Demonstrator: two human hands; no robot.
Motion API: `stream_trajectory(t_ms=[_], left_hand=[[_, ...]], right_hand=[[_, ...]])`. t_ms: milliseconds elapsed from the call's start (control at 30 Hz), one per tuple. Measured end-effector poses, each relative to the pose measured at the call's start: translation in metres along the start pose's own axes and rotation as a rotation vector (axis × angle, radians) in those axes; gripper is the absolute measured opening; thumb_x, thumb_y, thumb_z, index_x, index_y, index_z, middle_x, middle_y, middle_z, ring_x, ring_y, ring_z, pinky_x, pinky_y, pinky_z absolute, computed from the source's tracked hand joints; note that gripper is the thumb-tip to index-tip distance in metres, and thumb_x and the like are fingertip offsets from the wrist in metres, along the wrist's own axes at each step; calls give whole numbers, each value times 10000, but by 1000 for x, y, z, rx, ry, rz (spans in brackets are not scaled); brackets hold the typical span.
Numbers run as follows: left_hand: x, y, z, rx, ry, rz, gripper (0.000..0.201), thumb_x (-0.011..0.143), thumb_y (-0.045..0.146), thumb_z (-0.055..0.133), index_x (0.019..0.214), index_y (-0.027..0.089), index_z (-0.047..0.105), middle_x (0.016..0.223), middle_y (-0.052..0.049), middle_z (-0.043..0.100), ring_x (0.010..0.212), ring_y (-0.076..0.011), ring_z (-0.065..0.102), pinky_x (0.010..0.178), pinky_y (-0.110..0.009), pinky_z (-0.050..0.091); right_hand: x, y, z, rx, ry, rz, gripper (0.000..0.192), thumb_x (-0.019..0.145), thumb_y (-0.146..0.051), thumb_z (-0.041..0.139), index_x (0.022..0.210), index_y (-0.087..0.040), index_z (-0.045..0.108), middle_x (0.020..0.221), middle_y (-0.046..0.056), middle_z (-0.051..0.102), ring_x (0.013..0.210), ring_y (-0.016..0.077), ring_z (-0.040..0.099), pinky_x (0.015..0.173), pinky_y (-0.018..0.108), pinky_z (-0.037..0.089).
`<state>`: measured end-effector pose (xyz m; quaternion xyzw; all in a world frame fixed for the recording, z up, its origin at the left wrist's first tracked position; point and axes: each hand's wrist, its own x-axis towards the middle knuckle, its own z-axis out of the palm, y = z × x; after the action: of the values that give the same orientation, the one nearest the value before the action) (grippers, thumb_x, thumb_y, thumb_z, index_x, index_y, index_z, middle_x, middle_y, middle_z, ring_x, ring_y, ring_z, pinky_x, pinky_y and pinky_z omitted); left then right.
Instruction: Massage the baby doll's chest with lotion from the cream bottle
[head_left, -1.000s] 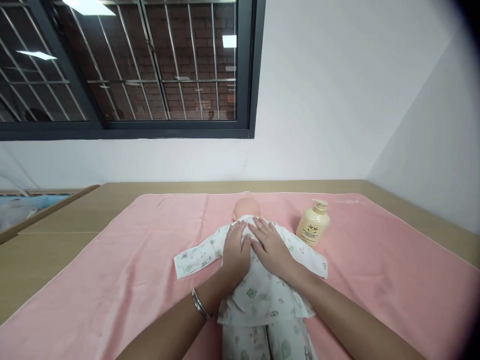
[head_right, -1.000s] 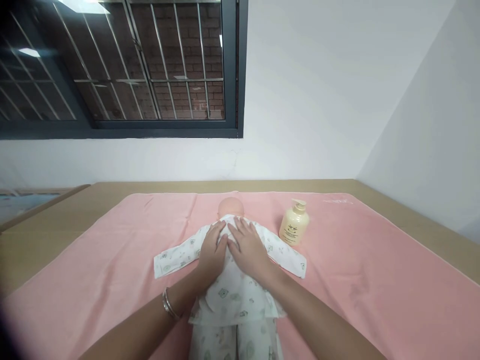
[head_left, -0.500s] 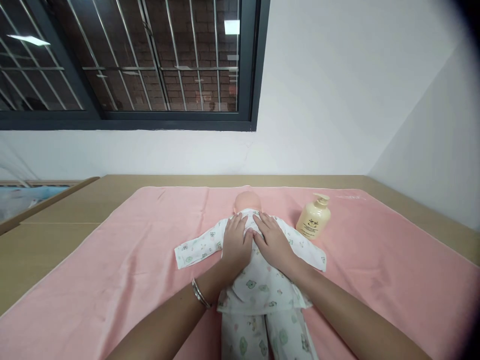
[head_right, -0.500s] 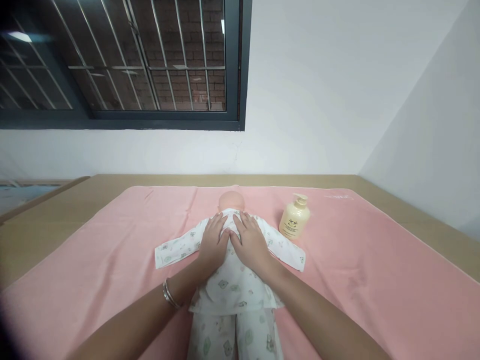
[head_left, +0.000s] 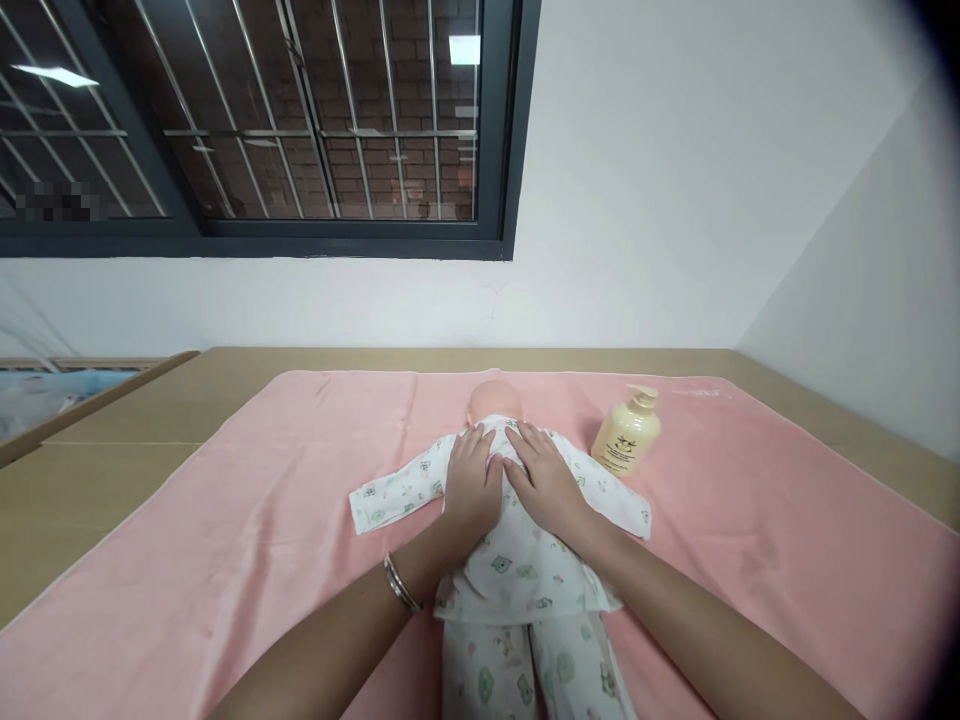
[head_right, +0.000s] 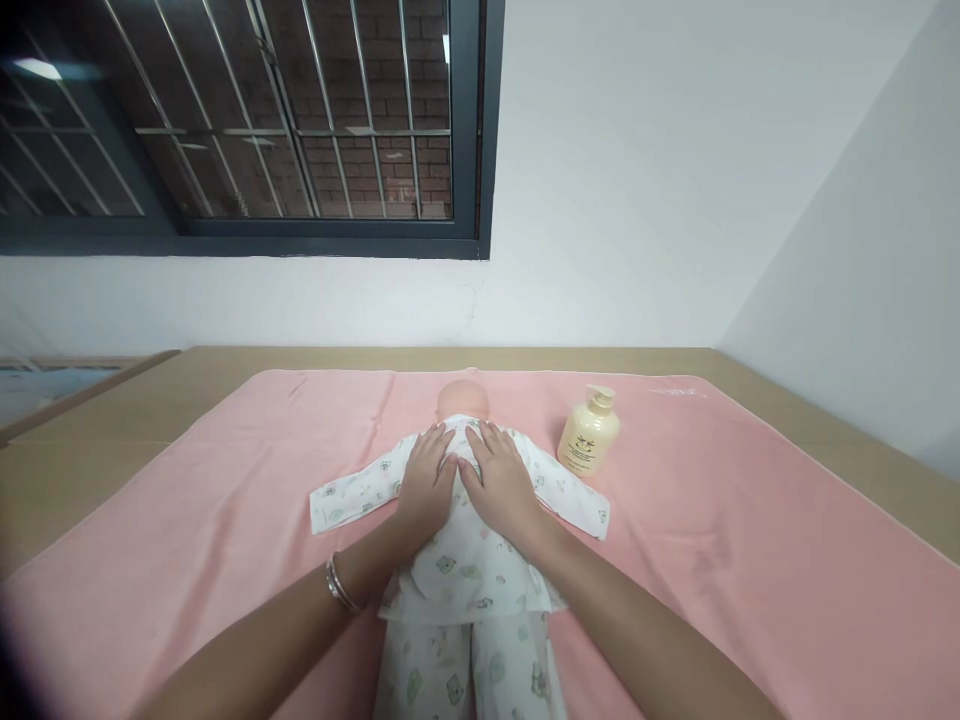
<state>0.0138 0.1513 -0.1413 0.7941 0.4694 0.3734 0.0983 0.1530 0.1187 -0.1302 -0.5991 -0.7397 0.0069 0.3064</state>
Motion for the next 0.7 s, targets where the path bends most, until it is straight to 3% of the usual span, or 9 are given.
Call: stream_trajectory(t_ms=[167,333,500,700], left_hand=[[-9,6,-1,109,-12,43,441,943,236,283,1305,100,495,1436,-132,431,1366,-247,333,1139,-473,265],[-19,18,-9,260,-95,161,479,942,291,313,1386,134,403,1516,-133,292,1429,-280,168,1150,-552,148],[0,9,-17,301,-141,118,559,949,444,302,1444,186,301,1539,-127,230,1436,-308,115,1119,-633,75],[25,-9,-14,270,-183,-30,539,973,411,209,1449,170,288,1544,-118,215,1439,-294,108,1120,-627,70]], right_hand=[[7,12,-1,58,-41,-7,500,955,-401,358,1402,-182,413,1480,114,355,1392,259,264,1133,503,200],[16,25,-1,22,-54,91,528,973,-406,291,1400,-117,408,1495,157,303,1416,258,193,1145,518,138],[-2,0,-1,-81,-54,77,519,972,-299,253,1410,-47,370,1487,185,308,1412,267,204,1146,501,191],[-23,-29,-2,-61,-85,-45,511,955,-264,292,1429,-84,353,1509,120,287,1427,256,144,1157,482,199]])
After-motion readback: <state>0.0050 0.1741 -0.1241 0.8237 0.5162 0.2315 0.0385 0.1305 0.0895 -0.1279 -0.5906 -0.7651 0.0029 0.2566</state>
